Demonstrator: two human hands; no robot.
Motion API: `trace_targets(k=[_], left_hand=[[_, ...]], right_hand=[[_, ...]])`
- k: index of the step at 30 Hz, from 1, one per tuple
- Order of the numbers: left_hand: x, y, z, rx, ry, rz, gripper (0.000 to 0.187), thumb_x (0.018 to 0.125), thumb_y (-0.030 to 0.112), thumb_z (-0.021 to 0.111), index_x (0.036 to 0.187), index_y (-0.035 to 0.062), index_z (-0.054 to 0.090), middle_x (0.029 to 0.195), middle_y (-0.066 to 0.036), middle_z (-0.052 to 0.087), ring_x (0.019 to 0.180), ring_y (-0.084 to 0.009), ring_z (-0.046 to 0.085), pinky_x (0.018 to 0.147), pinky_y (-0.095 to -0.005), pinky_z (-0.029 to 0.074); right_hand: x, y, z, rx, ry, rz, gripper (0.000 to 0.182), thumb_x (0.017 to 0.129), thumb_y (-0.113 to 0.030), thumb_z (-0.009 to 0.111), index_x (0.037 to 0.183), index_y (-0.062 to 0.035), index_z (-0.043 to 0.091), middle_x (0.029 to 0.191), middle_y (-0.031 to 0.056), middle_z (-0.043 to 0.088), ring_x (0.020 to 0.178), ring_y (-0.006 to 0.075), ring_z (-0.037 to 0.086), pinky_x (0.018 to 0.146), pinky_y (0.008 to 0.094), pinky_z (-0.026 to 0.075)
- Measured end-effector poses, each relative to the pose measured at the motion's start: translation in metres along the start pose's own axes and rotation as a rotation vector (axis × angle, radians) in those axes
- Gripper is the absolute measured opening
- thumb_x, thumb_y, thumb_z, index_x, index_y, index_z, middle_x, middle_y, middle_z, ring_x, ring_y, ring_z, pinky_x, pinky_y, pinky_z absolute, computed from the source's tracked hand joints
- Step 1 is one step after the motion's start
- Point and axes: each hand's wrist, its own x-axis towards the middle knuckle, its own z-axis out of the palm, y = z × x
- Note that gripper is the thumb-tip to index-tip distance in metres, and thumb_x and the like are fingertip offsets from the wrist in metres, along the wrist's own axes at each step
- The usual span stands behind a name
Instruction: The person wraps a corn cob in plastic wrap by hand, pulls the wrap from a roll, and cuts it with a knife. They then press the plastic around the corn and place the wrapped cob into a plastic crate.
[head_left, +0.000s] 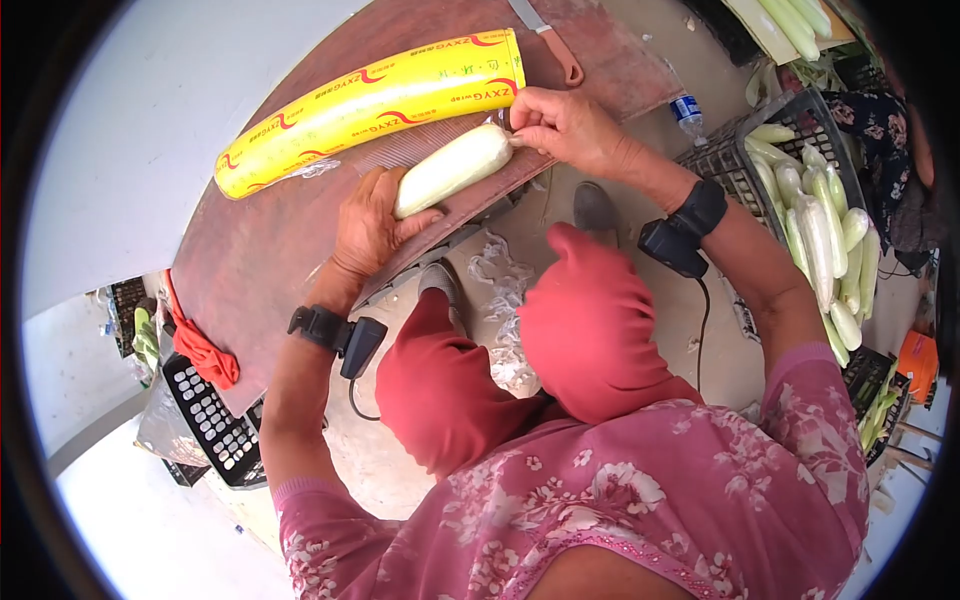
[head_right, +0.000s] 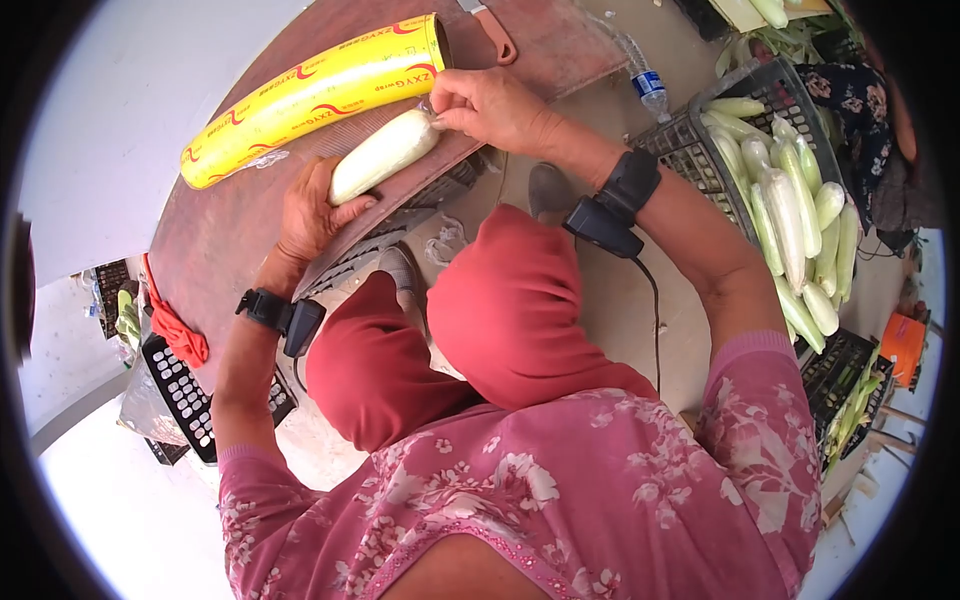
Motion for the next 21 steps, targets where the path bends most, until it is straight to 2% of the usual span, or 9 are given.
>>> trace_targets(k=[3,6,9,12,15,18,19,21], left_hand=[[0.000,-0.001,0.001,-0.019,-0.002,0.006,0.058,0.073,0.042,0.076,0.108,0.0004,0.057,0.088,-0.016,0.059,0.083,-0.0357,0.060,0.072,-0.0428,0.049],[0.001,0.000,0.000,-0.025,-0.001,0.004,0.057,0.073,0.042,0.076,0.107,0.0005,0.057,0.088,-0.016,0.059,0.083,-0.0353,0.059,0.072,-0.0426,0.049],[0.001,0.001,-0.001,-0.010,0.003,0.000,0.056,0.073,0.041,0.076,0.107,0.0006,0.057,0.088,-0.016,0.059,0.082,-0.0350,0.059,0.072,-0.0423,0.049],[0.000,0.000,0.000,-0.013,0.003,0.004,0.056,0.074,0.041,0.076,0.107,0.0006,0.057,0.087,-0.016,0.059,0.082,-0.0349,0.059,0.072,-0.0420,0.049],[0.001,-0.001,0.001,-0.015,-0.006,0.017,0.055,0.074,0.041,0.076,0.107,0.0007,0.057,0.088,-0.016,0.059,0.082,-0.0348,0.059,0.073,-0.0420,0.049],[0.001,-0.001,-0.001,-0.014,-0.004,0.004,0.055,0.075,0.040,0.076,0.107,0.0008,0.058,0.088,-0.016,0.059,0.083,-0.0348,0.059,0.073,-0.0422,0.049],[0.000,0.000,-0.001,-0.021,-0.007,-0.004,0.054,0.075,0.040,0.076,0.107,0.0009,0.058,0.088,-0.016,0.058,0.083,-0.0348,0.059,0.074,-0.0422,0.049],[0.000,0.000,0.000,-0.035,-0.009,-0.007,0.055,0.075,0.040,0.076,0.108,0.0008,0.057,0.089,-0.016,0.058,0.084,-0.0349,0.059,0.074,-0.0423,0.049]], right_hand=[[-0.002,-0.006,-0.002,-0.072,-0.009,-0.008,0.014,0.086,-0.012,0.066,0.094,-0.0029,0.059,0.076,0.0062,0.064,0.069,0.0157,0.062,0.064,0.0314,0.048],[-0.002,-0.010,-0.001,-0.098,0.004,-0.008,0.011,0.086,-0.010,0.063,0.092,-0.0024,0.059,0.076,0.0092,0.064,0.068,0.0211,0.063,0.064,0.0341,0.049],[-0.004,-0.013,0.001,-0.260,0.085,-0.268,0.009,0.085,-0.004,0.062,0.091,-0.0016,0.057,0.074,0.0091,0.060,0.067,0.0222,0.060,0.062,0.0328,0.048],[-0.008,-0.021,0.002,-0.265,0.057,-0.243,0.006,0.083,-0.005,0.060,0.086,-0.0017,0.056,0.076,0.0130,0.061,0.070,0.0289,0.061,0.063,0.0365,0.047],[-0.007,-0.002,-0.001,-0.405,0.116,-0.176,0.008,0.084,-0.008,0.054,0.082,0.0002,0.055,0.077,0.0181,0.062,0.073,0.0390,0.060,0.066,0.0446,0.048],[-0.007,0.004,-0.017,-0.479,0.147,-0.019,0.005,0.080,-0.003,0.057,0.081,-0.0016,0.052,0.071,0.0130,0.059,0.064,0.0273,0.060,0.060,0.0378,0.046],[-0.009,0.003,-0.020,-0.431,0.109,-0.001,0.008,0.081,-0.004,0.059,0.085,-0.0009,0.053,0.070,0.0125,0.059,0.062,0.0238,0.060,0.057,0.0370,0.046],[-0.016,-0.003,-0.015,-0.235,0.096,0.010,0.010,0.082,-0.005,0.061,0.088,-0.0008,0.054,0.070,0.0122,0.059,0.062,0.0219,0.061,0.058,0.0360,0.047]])
